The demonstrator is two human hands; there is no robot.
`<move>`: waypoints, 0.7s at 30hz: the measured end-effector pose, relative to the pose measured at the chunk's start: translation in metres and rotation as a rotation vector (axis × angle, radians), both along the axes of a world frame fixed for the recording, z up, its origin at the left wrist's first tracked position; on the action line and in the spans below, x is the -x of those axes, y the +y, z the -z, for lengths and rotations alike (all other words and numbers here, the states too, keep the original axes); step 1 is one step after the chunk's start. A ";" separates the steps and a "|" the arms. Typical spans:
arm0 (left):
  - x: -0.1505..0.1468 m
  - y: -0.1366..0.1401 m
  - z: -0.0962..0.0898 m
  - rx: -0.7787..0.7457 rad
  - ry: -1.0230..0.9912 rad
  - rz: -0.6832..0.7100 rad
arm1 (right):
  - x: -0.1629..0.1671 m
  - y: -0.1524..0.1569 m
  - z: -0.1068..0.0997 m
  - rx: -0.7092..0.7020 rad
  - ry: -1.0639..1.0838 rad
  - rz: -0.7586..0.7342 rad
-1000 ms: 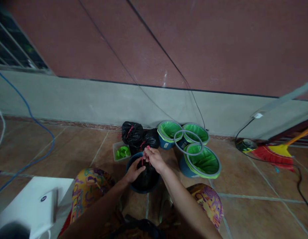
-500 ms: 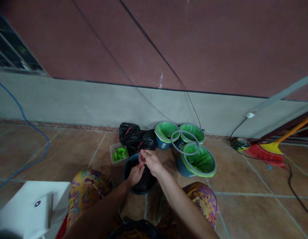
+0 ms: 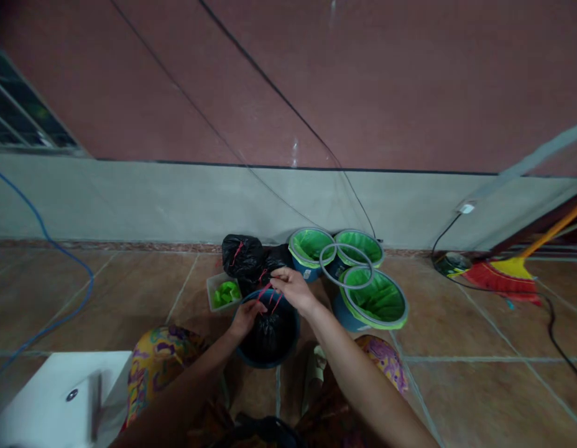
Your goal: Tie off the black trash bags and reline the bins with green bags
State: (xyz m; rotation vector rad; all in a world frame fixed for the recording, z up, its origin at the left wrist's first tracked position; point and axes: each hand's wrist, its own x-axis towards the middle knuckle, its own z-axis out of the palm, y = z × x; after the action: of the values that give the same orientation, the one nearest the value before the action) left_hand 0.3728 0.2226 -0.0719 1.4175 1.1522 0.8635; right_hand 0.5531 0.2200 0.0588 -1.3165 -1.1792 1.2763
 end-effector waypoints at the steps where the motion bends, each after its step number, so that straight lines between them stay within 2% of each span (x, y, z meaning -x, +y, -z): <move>1: 0.001 0.004 0.001 0.054 -0.056 -0.029 | -0.008 0.000 -0.001 0.003 -0.055 -0.001; 3: 0.001 0.014 0.000 0.162 -0.137 -0.061 | -0.019 0.000 -0.005 -0.007 -0.182 -0.063; 6: -0.001 0.027 -0.001 0.231 -0.098 -0.027 | -0.023 0.002 -0.017 -0.063 -0.382 -0.294; 9: -0.003 0.036 -0.004 0.211 0.031 0.215 | -0.014 0.015 -0.024 -0.114 -0.453 -0.446; 12: -0.003 0.044 -0.015 0.197 0.107 0.532 | -0.009 0.039 -0.012 -0.092 -0.341 -0.371; 15: -0.001 0.052 -0.030 0.209 0.193 0.724 | -0.012 0.064 0.016 0.012 -0.080 -0.171; 18: 0.000 0.061 -0.039 0.181 0.242 0.808 | -0.017 0.084 0.042 0.113 0.096 0.000; 21: -0.003 0.068 -0.037 0.191 0.251 0.753 | -0.021 0.097 0.051 0.121 0.037 0.056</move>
State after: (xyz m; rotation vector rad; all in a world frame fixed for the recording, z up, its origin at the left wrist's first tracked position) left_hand 0.3759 0.2901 -0.0345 1.6514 0.7465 0.0466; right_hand 0.5744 0.3173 0.0075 -1.3979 -1.0463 1.3426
